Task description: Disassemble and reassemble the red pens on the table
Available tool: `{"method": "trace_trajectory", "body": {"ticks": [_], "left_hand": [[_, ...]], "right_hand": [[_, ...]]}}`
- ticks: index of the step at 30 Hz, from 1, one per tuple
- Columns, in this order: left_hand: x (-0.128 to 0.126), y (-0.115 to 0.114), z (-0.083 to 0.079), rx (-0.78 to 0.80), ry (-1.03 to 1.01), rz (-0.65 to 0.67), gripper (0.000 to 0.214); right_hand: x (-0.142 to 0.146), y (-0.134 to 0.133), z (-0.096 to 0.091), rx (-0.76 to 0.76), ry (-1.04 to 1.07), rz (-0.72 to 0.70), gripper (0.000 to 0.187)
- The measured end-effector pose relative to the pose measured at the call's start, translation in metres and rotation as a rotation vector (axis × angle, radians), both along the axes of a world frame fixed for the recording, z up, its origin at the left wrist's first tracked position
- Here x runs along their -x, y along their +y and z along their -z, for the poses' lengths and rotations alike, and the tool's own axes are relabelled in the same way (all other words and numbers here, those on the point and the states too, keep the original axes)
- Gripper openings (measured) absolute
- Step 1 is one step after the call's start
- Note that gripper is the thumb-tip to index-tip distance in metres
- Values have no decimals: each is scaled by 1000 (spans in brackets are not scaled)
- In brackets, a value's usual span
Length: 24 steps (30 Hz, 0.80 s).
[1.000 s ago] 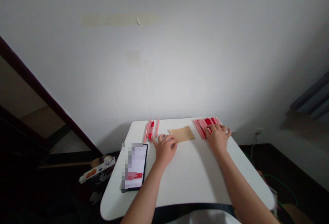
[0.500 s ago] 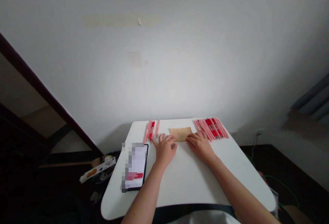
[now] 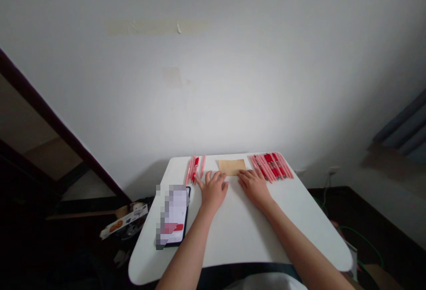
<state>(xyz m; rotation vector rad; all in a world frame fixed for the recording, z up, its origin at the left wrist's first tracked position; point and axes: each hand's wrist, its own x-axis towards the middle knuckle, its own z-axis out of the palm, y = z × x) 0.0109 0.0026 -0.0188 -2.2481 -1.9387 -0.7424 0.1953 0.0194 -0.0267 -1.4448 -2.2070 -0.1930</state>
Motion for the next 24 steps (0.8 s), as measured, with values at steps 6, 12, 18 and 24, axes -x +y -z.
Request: {"method": "trace_trajectory", "body": {"ticks": [6, 12, 18, 24], "left_hand": [[-2, 7, 5, 29, -3, -31, 38], [-2, 8, 7, 71, -11, -36, 40], [-3, 8, 5, 76, -7, -43, 40], [-2, 6, 3, 46, -24, -44, 40]], "right_hand": [[1, 9, 11, 27, 13, -12, 39], [1, 10, 12, 69, 18, -12, 41], [1, 8, 9, 72, 39, -16, 40], [1, 6, 8, 38, 72, -25, 40]]}}
